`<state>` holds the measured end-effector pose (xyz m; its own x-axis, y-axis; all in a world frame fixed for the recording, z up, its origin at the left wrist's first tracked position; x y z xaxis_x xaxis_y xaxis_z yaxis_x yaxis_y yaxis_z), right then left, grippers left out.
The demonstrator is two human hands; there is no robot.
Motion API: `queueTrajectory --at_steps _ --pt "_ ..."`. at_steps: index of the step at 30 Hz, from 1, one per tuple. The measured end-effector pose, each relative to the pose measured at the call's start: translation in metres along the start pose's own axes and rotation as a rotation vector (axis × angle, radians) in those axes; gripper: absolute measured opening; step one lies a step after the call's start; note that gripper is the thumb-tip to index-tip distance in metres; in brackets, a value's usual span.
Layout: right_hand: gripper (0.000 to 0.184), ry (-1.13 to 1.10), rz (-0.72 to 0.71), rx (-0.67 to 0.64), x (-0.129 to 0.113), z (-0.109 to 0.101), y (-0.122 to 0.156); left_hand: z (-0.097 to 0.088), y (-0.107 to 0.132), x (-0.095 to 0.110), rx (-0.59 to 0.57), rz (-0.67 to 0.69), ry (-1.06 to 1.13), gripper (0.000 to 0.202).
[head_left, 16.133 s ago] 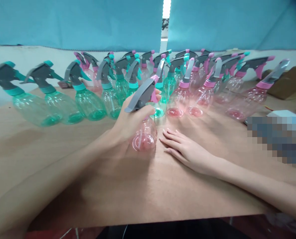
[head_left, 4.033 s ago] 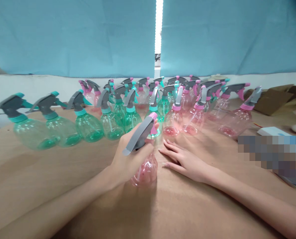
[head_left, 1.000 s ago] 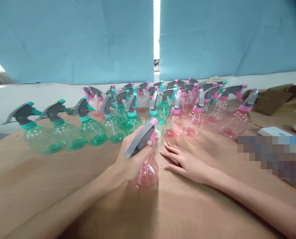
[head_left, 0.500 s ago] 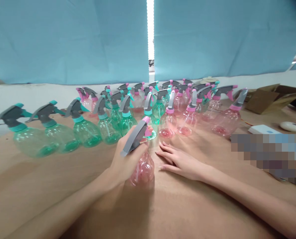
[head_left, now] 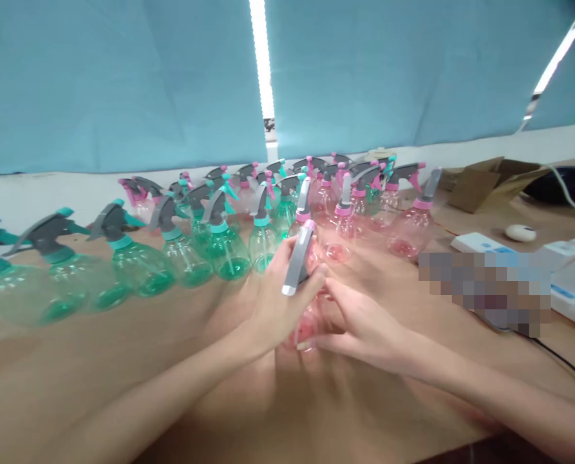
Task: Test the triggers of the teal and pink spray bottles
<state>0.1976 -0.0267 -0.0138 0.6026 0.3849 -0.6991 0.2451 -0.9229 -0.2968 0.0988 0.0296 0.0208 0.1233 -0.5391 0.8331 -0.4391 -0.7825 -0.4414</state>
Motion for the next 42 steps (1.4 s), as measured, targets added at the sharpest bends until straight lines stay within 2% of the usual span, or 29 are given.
queueTrajectory --at_steps 5,8,12,14,16,18,20,22,23,26,32,37,42 --pt "0.048 0.019 0.094 0.15 0.019 -0.024 0.018 0.044 -0.016 0.012 -0.058 0.018 0.016 0.024" --pt "0.05 0.055 0.128 0.198 0.029 -0.039 0.029 0.068 -0.025 0.018 -0.102 -0.011 0.021 0.028" --pt "0.053 0.086 0.083 0.194 0.036 -0.057 0.041 0.093 -0.033 0.028 -0.197 0.021 0.016 0.058" --pt "0.054 0.113 0.055 0.208 0.043 -0.069 0.045 0.1 -0.034 0.027 -0.244 0.018 0.011 0.071" --pt "0.056 0.132 0.075 0.242 0.056 -0.084 0.048 0.103 -0.029 0.019 -0.28 -0.002 -0.013 0.077" --pt "0.059 0.147 0.145 0.241 0.074 -0.098 0.047 0.102 -0.02 0.007 -0.31 -0.002 -0.078 0.076" --pt "0.054 0.241 0.183 0.263 0.088 -0.114 0.042 0.097 -0.008 -0.006 -0.315 0.038 -0.126 0.066" --pt "0.053 0.355 0.181 0.294 0.098 -0.128 0.034 0.093 0.005 -0.023 -0.342 0.011 -0.165 0.054" --pt "0.055 0.403 0.178 0.305 0.102 -0.133 0.029 0.093 0.011 -0.032 -0.39 -0.008 -0.205 0.052" --pt "0.058 0.513 0.169 0.302 0.114 -0.142 0.013 0.089 0.022 -0.045 -0.437 0.023 -0.307 0.042" --pt "0.06 0.614 0.266 0.255 0.134 -0.148 -0.01 0.09 0.023 -0.046 -0.443 0.139 -0.419 0.04" --pt "0.057 0.635 0.305 0.264 0.134 -0.151 -0.021 0.093 0.025 -0.044 -0.454 0.197 -0.463 0.039" --pt "0.063 0.666 0.354 0.242 0.139 -0.151 -0.029 0.097 0.02 -0.045 -0.453 0.203 -0.461 0.039"
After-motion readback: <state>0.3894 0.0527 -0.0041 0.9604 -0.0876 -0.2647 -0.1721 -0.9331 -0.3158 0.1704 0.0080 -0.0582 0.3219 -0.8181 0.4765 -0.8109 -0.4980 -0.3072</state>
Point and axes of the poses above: each hand's wrist, its own y-axis away from the middle knuckle, its own z-axis out of the palm, x = y × z, the point moved 7 cm from there along -y, towards the middle knuckle, and after that the axes turned 1 degree about y, right-handed, at the moved point
